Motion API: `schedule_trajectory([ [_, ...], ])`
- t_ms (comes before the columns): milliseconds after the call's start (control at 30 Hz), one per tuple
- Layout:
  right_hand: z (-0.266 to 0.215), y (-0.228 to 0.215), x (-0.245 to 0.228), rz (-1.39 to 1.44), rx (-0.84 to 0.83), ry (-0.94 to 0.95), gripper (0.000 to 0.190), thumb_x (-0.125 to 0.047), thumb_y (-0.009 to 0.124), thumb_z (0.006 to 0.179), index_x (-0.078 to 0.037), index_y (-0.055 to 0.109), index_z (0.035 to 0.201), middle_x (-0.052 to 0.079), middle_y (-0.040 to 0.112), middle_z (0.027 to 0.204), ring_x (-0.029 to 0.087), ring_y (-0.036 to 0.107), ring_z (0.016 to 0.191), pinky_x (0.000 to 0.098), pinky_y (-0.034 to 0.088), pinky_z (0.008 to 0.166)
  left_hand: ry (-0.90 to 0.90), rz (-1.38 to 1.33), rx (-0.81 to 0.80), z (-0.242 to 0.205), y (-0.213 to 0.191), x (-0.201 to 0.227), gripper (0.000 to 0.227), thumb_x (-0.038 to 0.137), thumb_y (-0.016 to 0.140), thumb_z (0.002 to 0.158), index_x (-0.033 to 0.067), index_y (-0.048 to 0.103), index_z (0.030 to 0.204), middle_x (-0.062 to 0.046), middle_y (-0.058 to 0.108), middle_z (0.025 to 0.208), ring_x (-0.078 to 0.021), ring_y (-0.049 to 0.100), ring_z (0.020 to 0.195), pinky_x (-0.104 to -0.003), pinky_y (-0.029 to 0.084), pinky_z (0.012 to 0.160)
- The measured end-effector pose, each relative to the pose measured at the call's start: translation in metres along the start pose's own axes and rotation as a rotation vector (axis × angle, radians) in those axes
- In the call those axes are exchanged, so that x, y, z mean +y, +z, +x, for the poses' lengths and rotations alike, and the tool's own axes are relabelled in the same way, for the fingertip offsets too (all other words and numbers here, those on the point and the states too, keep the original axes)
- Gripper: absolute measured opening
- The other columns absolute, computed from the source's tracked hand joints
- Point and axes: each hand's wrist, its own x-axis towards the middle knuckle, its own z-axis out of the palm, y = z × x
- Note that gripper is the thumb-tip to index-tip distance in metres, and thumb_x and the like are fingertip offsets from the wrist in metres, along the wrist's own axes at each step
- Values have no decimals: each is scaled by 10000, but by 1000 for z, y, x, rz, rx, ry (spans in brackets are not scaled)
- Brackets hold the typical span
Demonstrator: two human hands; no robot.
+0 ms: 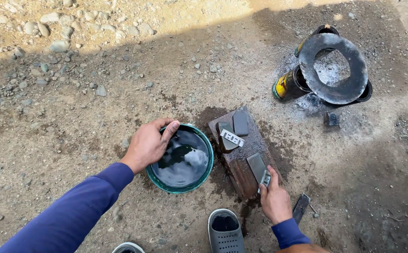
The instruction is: Sharpening or sanding small metal plates on a whetstone using water for lubrication.
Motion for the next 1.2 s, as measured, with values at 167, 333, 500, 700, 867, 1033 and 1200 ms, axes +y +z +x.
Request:
schedule_trajectory([
  [167,29,18,21,179,110,-95,579,-179,612,955,-127,346,1466,295,718,944,490,716,758,565,586,690,-17,-9,-15,1,1,0,558,589,493,980,139,734,1206,-193,772,954,-407,724,941,-486,557,851],
  [333,21,10,20,129,30,-68,604,-200,620,962,-164,322,1486,265,739,861,462,721,726,560,582,668,-26,-9,12,-1,2,-2,533,568,510,982,141,746,1195,-200,758,963,-416,716,943,-488,553,840],
  [500,31,15,29,29,-19,-35,669,-187,634,915,-197,306,1498,250,731,779,451,718,677,569,569,637,-29,-24,4,1,2,3,520,560,524,981,134,740,1187,-196,763,963,-408,721,945,-477,555,845],
  [700,27,4,20,33,-76,-22,519,-271,573,1018,-252,340,1481,183,734,741,392,738,600,512,605,589,1,-13,45,1,6,-6,509,539,515,1004,126,735,1205,-213,753,1005,-411,714,978,-473,553,855],
  [867,37,14,24,20,44,-91,549,-226,649,915,-282,427,1414,199,730,835,430,710,607,552,557,569,-22,-11,28,1,6,-3,504,533,527,992,128,738,1205,-202,757,1014,-407,716,974,-472,551,850],
  [1033,25,1,17,-31,36,-145,531,-242,622,971,-280,404,1455,199,731,775,432,712,670,561,549,615,-28,-13,30,0,6,-3,505,537,528,992,128,732,1207,-199,769,980,-393,737,946,-463,562,846],
  [1200,27,12,23,-126,-26,-76,581,-263,643,921,-343,405,1445,185,724,715,403,725,652,546,561,627,5,31,52,-1,4,2,507,541,546,997,117,745,1190,-218,756,969,-413,721,937,-472,553,845],
])
